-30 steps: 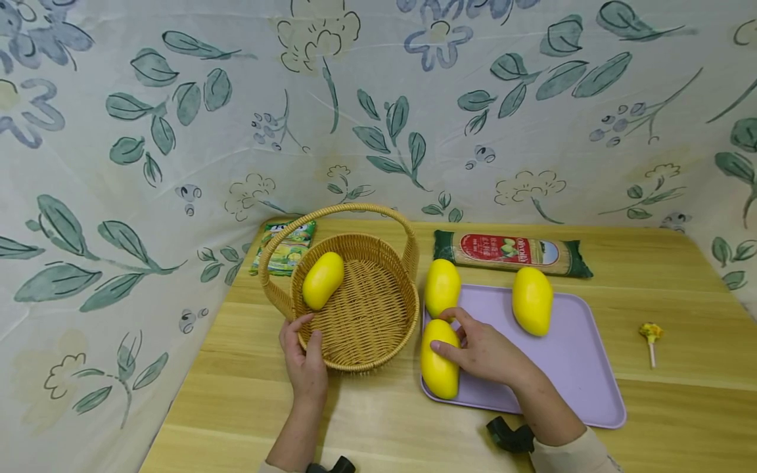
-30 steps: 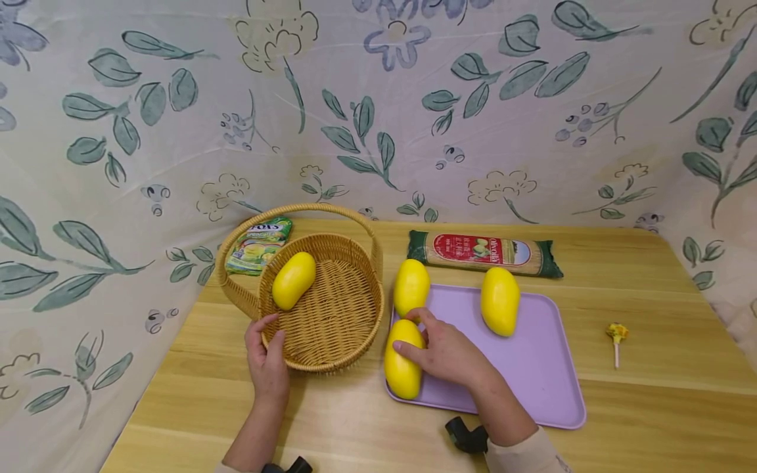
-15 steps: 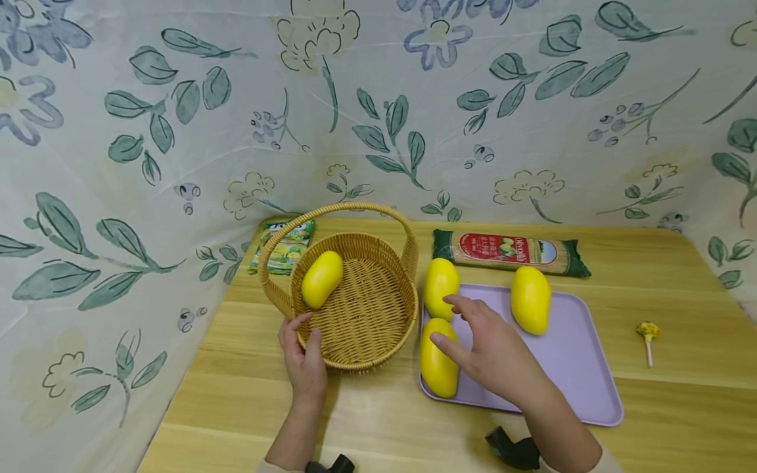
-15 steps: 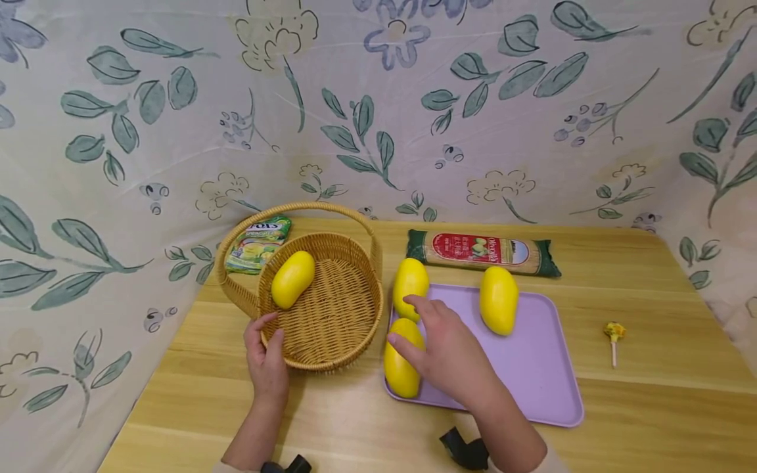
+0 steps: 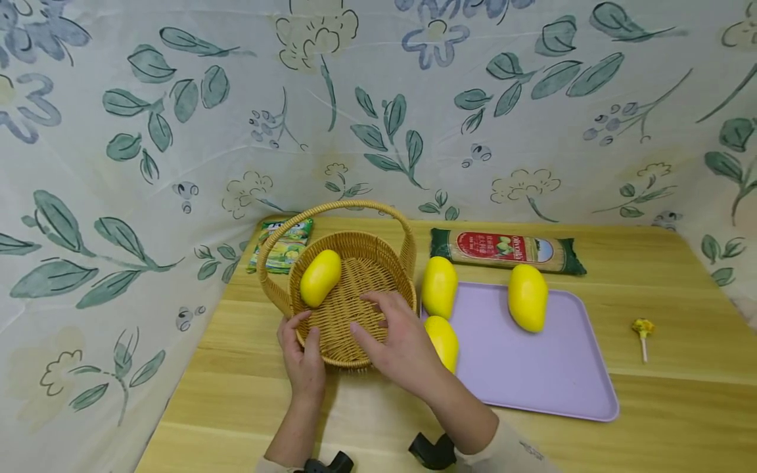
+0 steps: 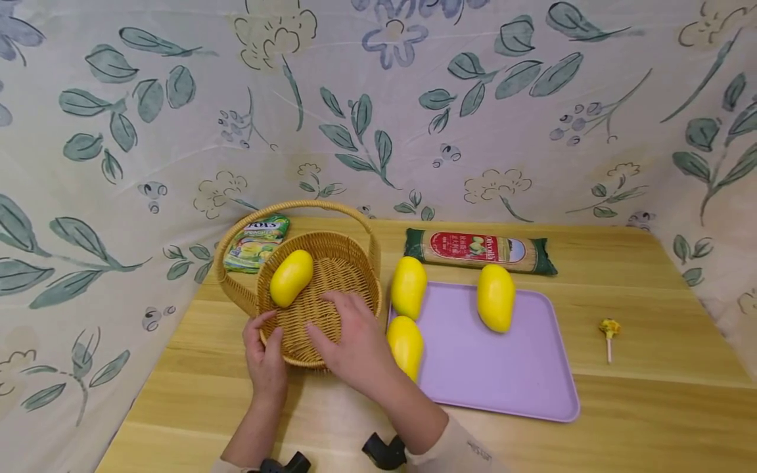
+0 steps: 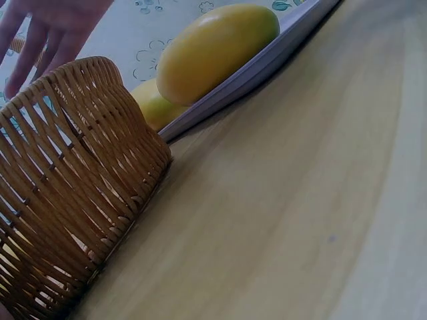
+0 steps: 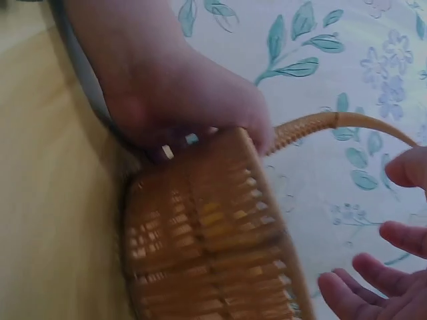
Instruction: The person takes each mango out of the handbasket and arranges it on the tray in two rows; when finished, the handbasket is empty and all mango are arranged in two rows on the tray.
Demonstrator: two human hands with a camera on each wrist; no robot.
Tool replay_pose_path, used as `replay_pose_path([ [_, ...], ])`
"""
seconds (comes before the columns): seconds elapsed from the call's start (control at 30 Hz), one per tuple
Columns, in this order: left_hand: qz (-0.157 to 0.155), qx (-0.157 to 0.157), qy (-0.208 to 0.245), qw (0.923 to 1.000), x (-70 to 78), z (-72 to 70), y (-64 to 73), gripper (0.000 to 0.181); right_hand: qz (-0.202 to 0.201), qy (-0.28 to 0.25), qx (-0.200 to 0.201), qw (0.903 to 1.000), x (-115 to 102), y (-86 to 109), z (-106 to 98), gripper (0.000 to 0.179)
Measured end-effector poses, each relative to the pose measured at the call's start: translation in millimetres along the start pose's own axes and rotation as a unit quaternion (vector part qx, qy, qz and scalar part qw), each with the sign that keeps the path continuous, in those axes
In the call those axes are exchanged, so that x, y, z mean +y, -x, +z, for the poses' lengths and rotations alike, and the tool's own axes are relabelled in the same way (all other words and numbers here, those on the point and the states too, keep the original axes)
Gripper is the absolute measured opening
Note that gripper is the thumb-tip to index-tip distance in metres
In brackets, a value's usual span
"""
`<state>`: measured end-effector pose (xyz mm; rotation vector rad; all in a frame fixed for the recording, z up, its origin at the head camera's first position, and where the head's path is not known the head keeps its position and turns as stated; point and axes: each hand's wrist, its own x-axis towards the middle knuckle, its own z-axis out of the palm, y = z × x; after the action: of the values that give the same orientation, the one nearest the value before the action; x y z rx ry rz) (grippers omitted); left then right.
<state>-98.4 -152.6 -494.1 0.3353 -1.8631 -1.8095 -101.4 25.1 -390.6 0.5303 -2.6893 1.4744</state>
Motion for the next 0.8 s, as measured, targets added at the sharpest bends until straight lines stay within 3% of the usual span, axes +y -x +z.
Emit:
replay_pose_path([
  [0.17, 0.002, 0.006, -0.005, 1.0000, -0.8, -1.0, 0.6, 0.031, 0.038, -0.055, 0.029, 0.9974, -9, -28.9, 30, 0.053],
  [0.43, 0.004, 0.002, -0.013, 0.9999, -1.0, -2.3, -0.3, 0.031, 0.064, -0.061, 0.043, 0.9951, -28, -79.3, 57, 0.065],
  [0.63, 0.018, 0.005, -0.005, 0.9998, -0.8, -1.0, -0.8, 0.031, 0.066, -0.063, 0.048, 0.9947, -23, -113.4, 72, 0.068],
  [0.8, 0.020, 0.004, -0.004, 0.9998, -1.6, -0.8, -1.2, 0.030, 0.088, -0.051, 0.036, 0.9941, -14, -130.5, 79, 0.072],
])
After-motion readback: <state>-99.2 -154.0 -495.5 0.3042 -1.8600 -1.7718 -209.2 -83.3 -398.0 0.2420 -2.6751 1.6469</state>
